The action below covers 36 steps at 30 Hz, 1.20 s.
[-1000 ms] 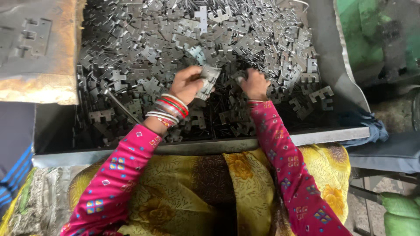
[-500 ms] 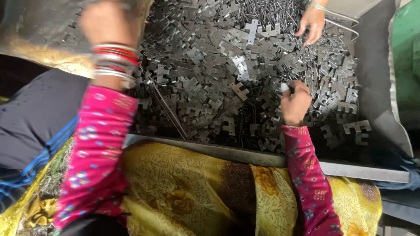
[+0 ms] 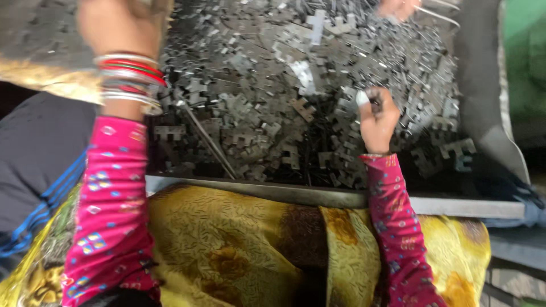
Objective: The person inserts metal rods into small metal brackets and places the assembled units into a large metal bin. The person works continuously, handling the parts by hand and occasionally using a metal rod to adjust the pile.
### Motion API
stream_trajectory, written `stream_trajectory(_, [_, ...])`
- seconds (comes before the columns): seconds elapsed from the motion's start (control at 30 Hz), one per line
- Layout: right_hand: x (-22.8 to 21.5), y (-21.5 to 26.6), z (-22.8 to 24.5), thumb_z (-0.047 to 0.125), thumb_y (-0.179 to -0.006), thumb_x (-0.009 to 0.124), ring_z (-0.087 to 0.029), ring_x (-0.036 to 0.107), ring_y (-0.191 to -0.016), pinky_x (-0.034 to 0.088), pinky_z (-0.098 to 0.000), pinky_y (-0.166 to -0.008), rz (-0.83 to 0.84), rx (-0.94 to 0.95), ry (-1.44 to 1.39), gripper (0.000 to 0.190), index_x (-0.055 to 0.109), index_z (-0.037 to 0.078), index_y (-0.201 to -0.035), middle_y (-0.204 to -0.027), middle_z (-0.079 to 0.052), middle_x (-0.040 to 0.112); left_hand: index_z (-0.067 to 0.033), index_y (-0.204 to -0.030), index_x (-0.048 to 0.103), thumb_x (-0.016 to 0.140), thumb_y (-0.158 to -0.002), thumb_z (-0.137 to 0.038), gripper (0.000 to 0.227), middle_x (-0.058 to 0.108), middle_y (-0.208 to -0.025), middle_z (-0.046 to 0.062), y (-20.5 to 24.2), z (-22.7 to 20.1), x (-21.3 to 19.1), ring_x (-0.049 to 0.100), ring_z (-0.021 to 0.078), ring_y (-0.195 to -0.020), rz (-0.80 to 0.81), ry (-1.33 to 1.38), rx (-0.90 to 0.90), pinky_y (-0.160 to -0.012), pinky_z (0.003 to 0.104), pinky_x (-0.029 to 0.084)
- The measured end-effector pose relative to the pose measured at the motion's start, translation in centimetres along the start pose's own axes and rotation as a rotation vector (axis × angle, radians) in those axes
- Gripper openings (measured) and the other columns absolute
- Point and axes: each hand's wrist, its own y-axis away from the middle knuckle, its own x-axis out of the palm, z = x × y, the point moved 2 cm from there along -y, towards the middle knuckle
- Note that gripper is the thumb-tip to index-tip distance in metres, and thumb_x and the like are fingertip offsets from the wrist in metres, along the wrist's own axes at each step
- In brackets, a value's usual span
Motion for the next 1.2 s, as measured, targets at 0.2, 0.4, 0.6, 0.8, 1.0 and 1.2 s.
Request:
stream_trajectory(0.2, [-5.3,-1.5,-2.5,0.016,-0.086,0.07,-0.022,0.066,-0.077,0.056,-0.04,-0.069,-0.259,0.344,-1.057,0.014,0.067,0.01,-0.099,-0.094,-0.006,0.073,-0.0123,-0.091,0.076,0.069,-0.082,-0.02,0.014,0.074,-0.085,0.018,7.4,-20.3,-0.7,0.073,0.0403,-0.08,0.829,0.316,0.268,-0.071,0.052,0.058])
stream_trajectory(0.4, [-8.5,-1.2,-5.7,0.031,-0.093,0.069,-0.024,0.064,-0.078,0.054,-0.0386,-0.071,-0.301,0.535,-1.202,0.027,0.062,0.008,-0.105,-0.09,-0.009,0.067,-0.0123,-0.088,0.076,0.069,-0.082,-0.015,0.01,0.072,-0.105,0.013,17.6,-27.5,1.9,0.069,0.0348,-0.099,0.778,0.247,0.447,-0.076,0.046,0.059])
stream_trajectory(0.6, [-6.7,-1.3,-7.5,0.024,-0.092,0.069,-0.025,0.064,-0.068,0.057,-0.0406,-0.065,-0.343,0.528,-0.957,0.032,0.06,0.0,-0.111,-0.084,-0.013,0.067,-0.0061,-0.1,0.069,0.082,-0.072,-0.032,0.04,0.065,-0.107,0.014,18.9,-26.9,2.8,0.064,0.0364,-0.105,0.806,0.266,0.235,-0.086,0.047,0.055])
stream_trajectory(0.8, [-2.4,-3.1,-8.3,0.017,-0.087,0.077,-0.025,0.068,-0.068,0.057,-0.0427,-0.064,-0.156,0.13,0.082,0.026,0.066,0.002,-0.106,-0.083,-0.009,0.071,-0.0073,-0.109,0.062,0.083,-0.083,-0.026,0.038,0.065,-0.109,0.016,16.0,-27.0,1.0,0.068,0.0376,-0.095,0.861,0.694,0.121,-0.081,0.049,0.056])
stream_trajectory(1.0, [0.5,-3.3,-9.3,0.014,-0.084,0.079,-0.04,0.068,-0.078,0.054,-0.048,-0.067,0.225,-0.241,0.805,0.02,0.07,0.004,-0.099,-0.096,-0.02,0.068,-0.007,-0.12,0.06,0.066,-0.1,-0.024,0.027,0.072,-0.115,0.015,10.9,-24.5,0.2,0.075,0.0268,-0.099,1.111,1.562,-0.177,-0.08,0.041,0.06])
stream_trajectory(1.2, [-2.4,-4.4,-8.9,0.011,-0.089,0.064,-0.03,0.076,-0.083,0.061,-0.0508,-0.069,-0.149,0.256,0.001,0.021,0.062,0.009,-0.11,-0.096,-0.012,0.074,-0.0007,-0.119,0.05,0.04,-0.103,-0.035,0.039,0.075,-0.113,0.018,8.9,-22.0,-0.2,0.078,0.0346,-0.097,1.201,1.641,-1.079,-0.082,0.051,0.067])
